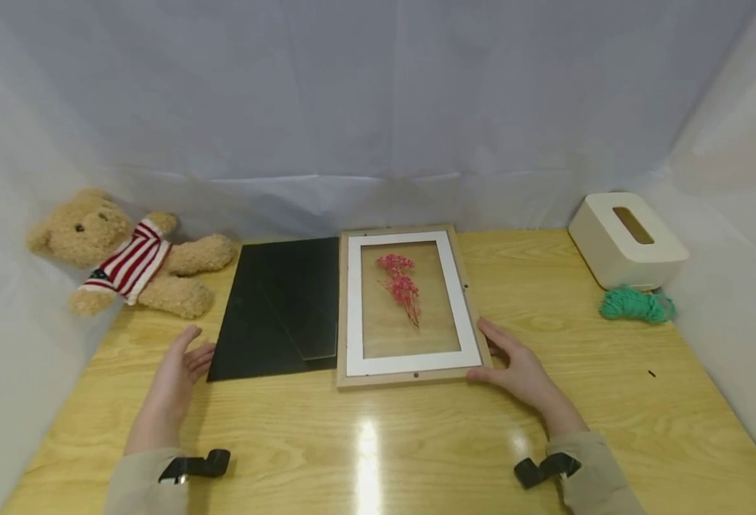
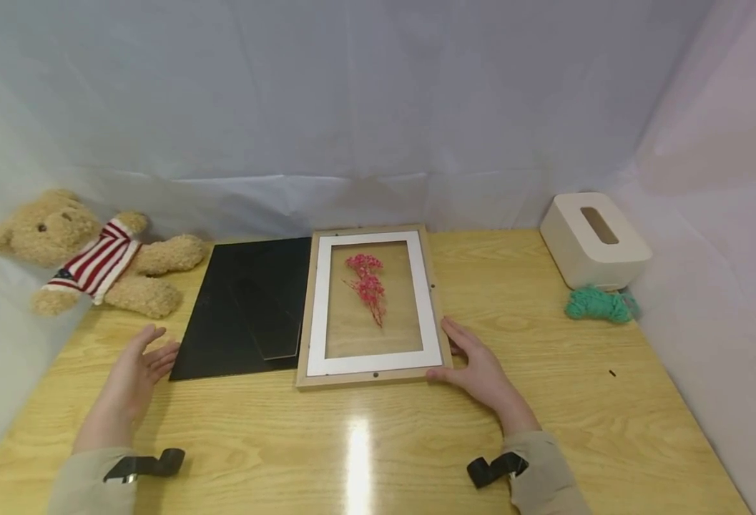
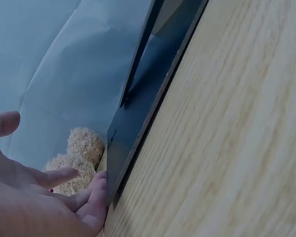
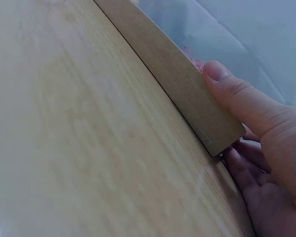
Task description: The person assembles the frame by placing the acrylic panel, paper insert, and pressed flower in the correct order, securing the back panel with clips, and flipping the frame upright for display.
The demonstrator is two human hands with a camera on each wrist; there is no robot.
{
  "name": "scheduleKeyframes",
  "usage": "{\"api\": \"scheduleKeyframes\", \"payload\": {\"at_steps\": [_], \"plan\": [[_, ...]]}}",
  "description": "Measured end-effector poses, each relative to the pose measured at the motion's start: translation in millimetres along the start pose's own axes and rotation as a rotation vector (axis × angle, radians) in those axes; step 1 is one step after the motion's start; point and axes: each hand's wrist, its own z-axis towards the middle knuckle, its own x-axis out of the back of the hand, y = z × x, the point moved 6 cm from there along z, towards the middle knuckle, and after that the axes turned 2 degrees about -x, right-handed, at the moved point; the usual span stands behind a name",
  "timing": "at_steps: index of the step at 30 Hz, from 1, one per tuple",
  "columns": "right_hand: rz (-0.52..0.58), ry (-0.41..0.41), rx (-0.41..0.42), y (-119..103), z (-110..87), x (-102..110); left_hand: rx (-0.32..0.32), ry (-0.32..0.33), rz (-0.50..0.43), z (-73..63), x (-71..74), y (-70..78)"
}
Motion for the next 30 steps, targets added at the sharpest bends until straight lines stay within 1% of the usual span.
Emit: {"api": "scheduleKeyframes", "payload": {"at_steps": [3,5,7,10,12,14,17,18,20,22,24,27,29,30], "plan": [[0.001,-0.003,-0.002,0.5,-0.5,-0.1,0.009,0.016,0.004,1.6,-1.4,-0.3],[0.004,-0.004,-0.004,0.6,-0.8,0.1,-0.005,0.009,-0.020,2.1,-1.9,-0.1],[0.004,-0.004,-0.006,0.8,-0.9,0.5,-0.033,0.002,-0.075,2.1,-1.2,0.6],[0.005,-0.006,-0.009,0.9,-0.8,0.7,-0.101,-0.001,-0.184,1.4,1.0,1.5],[0.007,-0.009,-0.010,1.0,-0.6,0.6,-0.146,0.022,-0.243,0.5,2.6,2.2],[0.009,-0.010,-0.012,1.2,-0.5,0.3,-0.172,0.051,-0.269,-0.4,3.1,2.6],[0.015,-0.009,-0.015,1.7,-0.5,0.1,-0.179,0.109,-0.279,-0.8,2.0,2.8],[0.015,-0.008,-0.015,1.8,-0.6,0.1,-0.182,0.118,-0.275,-0.6,0.9,3.0],[0.014,-0.007,-0.017,2.2,-0.7,0.1,-0.193,0.136,-0.250,-0.4,-2.0,3.9],[0.017,-0.006,-0.016,2.5,-0.9,0.2,-0.216,0.174,-0.199,0.2,-4.5,4.6],[0.012,-0.006,-0.015,2.4,-0.9,0.2,-0.244,0.204,-0.067,-0.2,-6.9,5.8],[0.011,-0.006,-0.013,1.5,-0.6,0.3,-0.263,0.264,0.104,-0.9,-9.2,7.1],[0.013,-0.008,-0.013,0.8,-0.4,0.3,-0.268,0.276,0.142,-1.3,-10.6,7.4],[0.015,-0.008,-0.013,0.4,-0.3,0.3,-0.267,0.279,0.131,-1.4,-11.2,7.4]]}}
